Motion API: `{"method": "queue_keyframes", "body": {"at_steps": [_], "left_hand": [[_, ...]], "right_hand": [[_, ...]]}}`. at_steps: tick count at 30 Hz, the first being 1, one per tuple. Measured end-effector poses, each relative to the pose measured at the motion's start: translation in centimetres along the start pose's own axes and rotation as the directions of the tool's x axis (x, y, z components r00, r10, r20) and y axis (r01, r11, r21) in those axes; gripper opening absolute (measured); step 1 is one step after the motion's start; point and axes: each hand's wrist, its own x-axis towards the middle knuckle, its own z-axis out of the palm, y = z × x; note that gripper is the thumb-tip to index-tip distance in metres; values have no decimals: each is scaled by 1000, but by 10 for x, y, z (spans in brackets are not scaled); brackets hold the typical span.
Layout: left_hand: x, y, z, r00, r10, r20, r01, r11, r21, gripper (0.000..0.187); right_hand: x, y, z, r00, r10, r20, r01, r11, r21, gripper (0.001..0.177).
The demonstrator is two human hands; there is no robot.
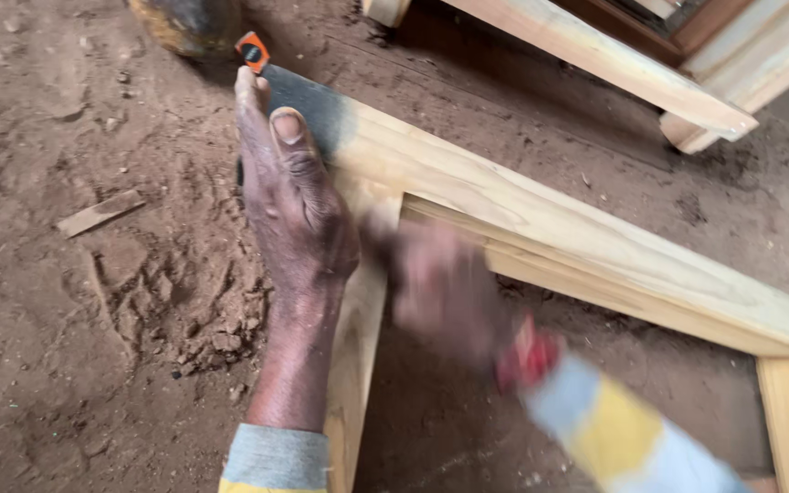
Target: The person stains a wooden frame by first rubbing the surface by hand and then using a brush to apply a liquid from a bucket onto the wood.
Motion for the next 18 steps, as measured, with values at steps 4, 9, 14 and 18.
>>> {"method": "queue_keyframes", "body": {"at_steps": [4,9,14,18], "left_hand": [[6,8,0,999,-52,16,52,999,-5,98],[8,11,-7,999,-33,-25,32,999,-27,96],[5,7,-1,997,-73,11,74,996,-53,100],[8,10,0,996,-88,6,88,995,-43,99]], "right_hand": [[63,38,-5,957,276,-90,-272,961,54,25],[34,-12,-18,987,142,-73,-143,990,-1,49],[56,12,-24,954,300,-6,-300,952,-57,38],[32,-27,-23,952,45,-302,-23,997,77,29]]}}
